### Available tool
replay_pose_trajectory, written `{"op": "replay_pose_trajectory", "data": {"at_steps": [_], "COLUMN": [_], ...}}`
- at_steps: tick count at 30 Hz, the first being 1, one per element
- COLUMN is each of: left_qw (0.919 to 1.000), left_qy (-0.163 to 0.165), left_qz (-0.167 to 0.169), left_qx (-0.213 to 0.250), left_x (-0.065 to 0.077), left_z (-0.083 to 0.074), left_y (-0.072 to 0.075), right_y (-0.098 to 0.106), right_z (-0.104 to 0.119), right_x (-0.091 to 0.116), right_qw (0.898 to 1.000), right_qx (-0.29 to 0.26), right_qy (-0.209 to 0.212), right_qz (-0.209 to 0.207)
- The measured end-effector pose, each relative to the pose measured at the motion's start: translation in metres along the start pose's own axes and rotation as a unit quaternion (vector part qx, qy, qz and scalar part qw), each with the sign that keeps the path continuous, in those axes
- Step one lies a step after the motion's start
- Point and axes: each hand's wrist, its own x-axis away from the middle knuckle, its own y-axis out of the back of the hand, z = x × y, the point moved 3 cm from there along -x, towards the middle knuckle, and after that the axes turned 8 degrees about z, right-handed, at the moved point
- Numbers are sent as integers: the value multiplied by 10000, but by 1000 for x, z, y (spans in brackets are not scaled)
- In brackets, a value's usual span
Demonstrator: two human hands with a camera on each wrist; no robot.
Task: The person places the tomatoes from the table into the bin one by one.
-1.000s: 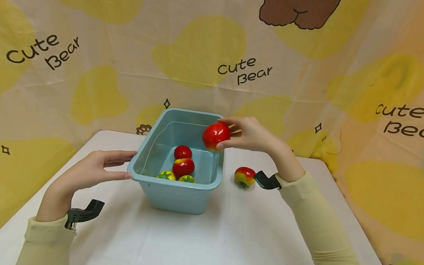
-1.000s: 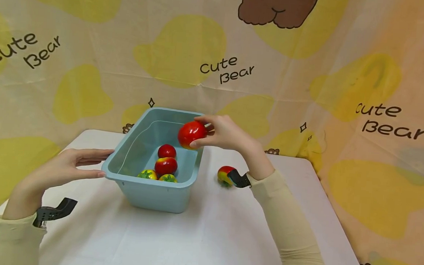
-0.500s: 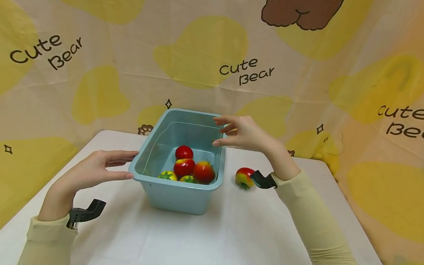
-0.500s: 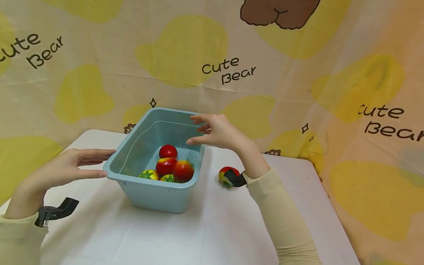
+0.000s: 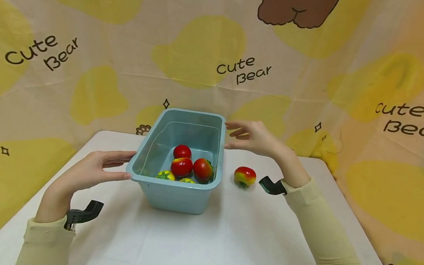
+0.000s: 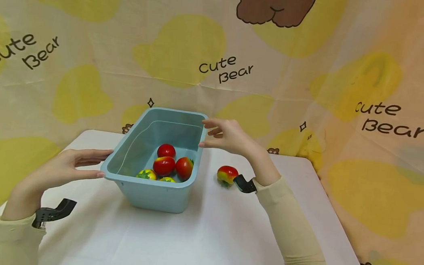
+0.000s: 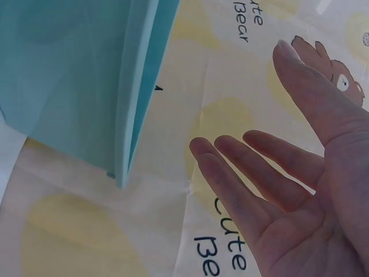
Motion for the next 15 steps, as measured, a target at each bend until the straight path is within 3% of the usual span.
{"op": "replay_pose_trajectory", "data": {"at_steps": [15], "left_qw": [10000], "left_qy": [-26], "left_qz": [-14], "left_qx": [39], "left_x": [0], "left_z": [-1], "left_y": [-1], "right_y": [-8], "right_z": [-46], "right_x": [29], "right_qw": [9982], "right_qx": [-233], "right_qy": [-539], "right_qz": [-124]}}
